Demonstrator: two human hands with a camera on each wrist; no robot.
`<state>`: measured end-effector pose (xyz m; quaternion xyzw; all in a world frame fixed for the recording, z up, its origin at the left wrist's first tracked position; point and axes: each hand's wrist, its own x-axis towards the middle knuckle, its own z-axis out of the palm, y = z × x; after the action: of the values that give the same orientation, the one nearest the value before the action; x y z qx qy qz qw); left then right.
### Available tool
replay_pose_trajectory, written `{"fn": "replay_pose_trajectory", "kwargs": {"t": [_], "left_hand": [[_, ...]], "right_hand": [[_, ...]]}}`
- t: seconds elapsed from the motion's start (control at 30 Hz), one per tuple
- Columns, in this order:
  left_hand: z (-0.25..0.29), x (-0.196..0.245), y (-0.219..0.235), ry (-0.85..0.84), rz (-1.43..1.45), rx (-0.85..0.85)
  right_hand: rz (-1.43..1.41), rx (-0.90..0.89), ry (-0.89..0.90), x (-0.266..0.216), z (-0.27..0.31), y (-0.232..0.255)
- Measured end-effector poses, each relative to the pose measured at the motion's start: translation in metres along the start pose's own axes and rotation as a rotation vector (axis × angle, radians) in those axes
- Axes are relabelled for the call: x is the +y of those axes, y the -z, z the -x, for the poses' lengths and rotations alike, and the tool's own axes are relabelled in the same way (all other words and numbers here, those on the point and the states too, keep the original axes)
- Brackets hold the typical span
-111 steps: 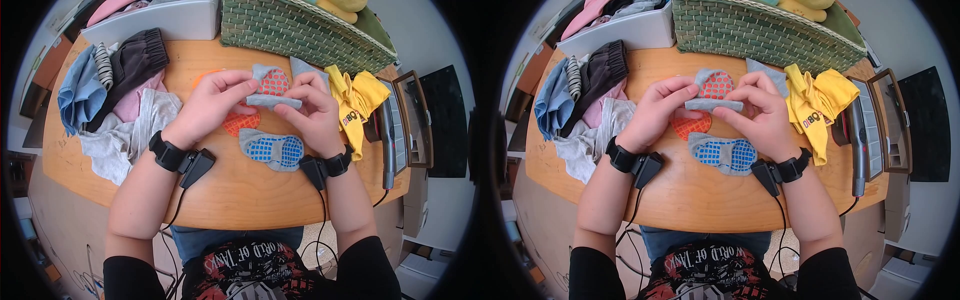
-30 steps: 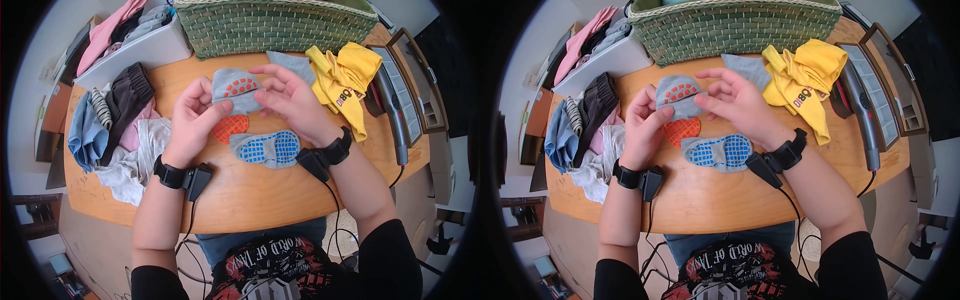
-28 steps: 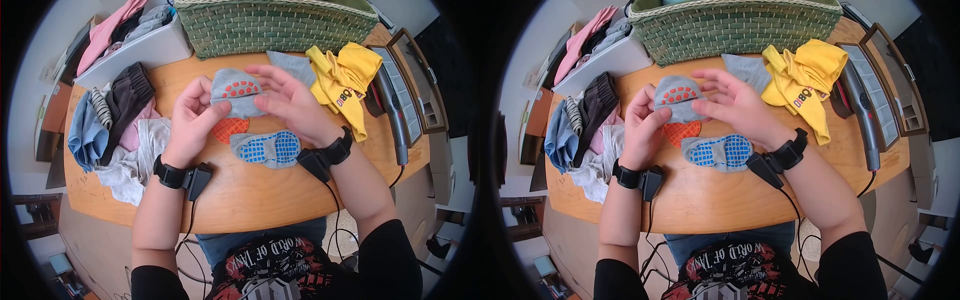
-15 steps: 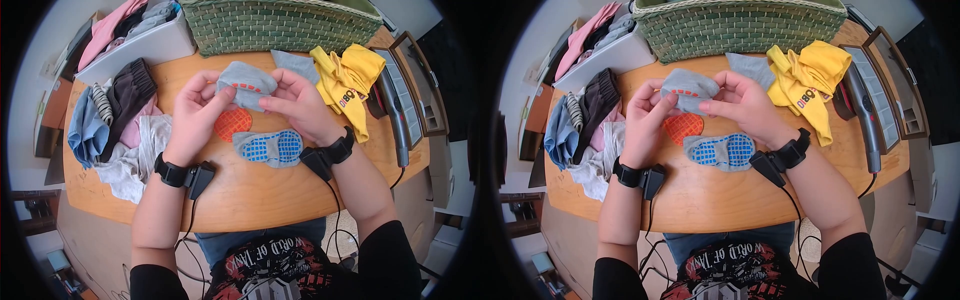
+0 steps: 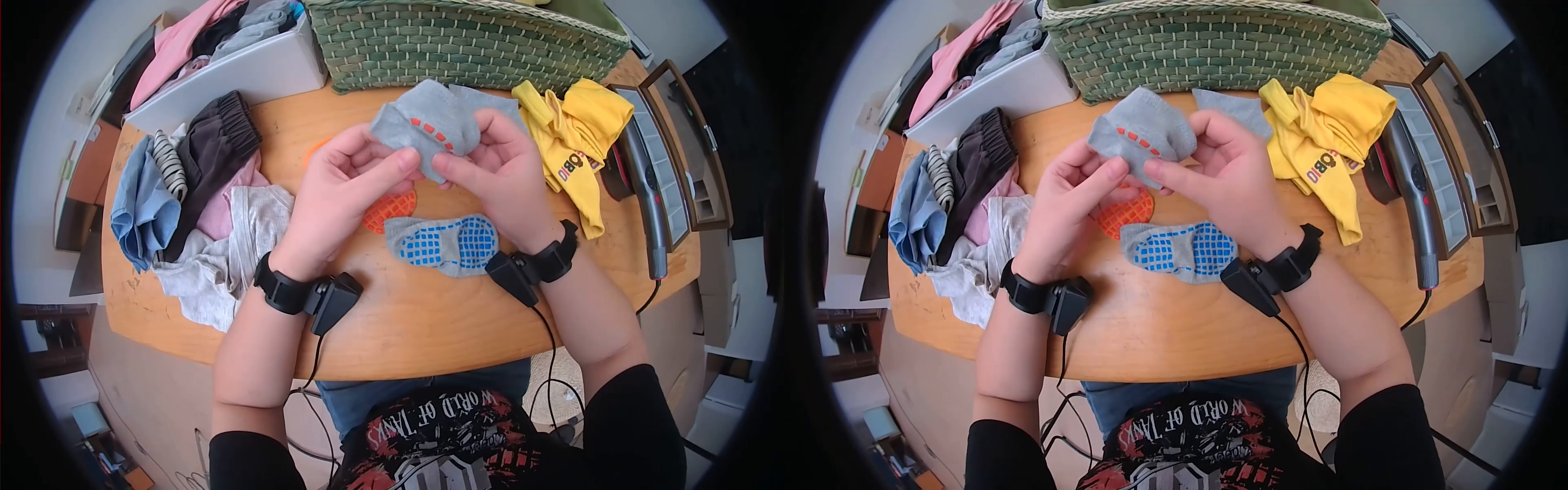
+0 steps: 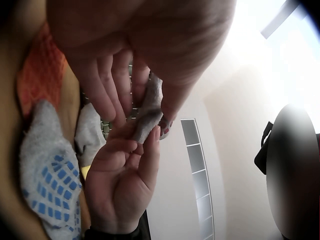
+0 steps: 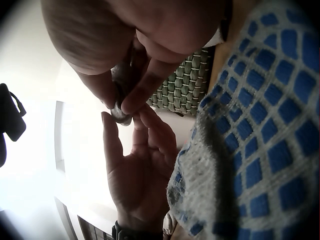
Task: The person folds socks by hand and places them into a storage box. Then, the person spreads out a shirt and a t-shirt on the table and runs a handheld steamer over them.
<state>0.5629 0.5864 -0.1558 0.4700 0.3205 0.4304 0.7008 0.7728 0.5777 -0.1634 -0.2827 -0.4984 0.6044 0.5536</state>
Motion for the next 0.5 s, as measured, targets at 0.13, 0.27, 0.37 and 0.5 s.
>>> {"fn": "replay_pose_trajectory", "kwargs": {"t": [0.13, 0.27, 0.37, 0.5], "left_hand": [[-0.001, -0.004, -0.004, -0.064, 0.036, 0.059], [-0.003, -0.006, 0.001, -0.076, 0.112, 0.056], [-0.004, -0.007, 0.000, -0.141, 0.025, 0.027], [-0.004, -0.007, -0.001, -0.150, 0.014, -0.001]], "right_hand": [[-0.021, -0.026, 0.054, 0.008, 0.002, -0.005], [0.089, -0.050, 0.051, 0.009, 0.000, -0.004], [0.142, -0.038, 0.032, 0.011, -0.001, -0.003], [0.115, -0.051, 0.019, 0.005, 0.001, -0.008]]}}
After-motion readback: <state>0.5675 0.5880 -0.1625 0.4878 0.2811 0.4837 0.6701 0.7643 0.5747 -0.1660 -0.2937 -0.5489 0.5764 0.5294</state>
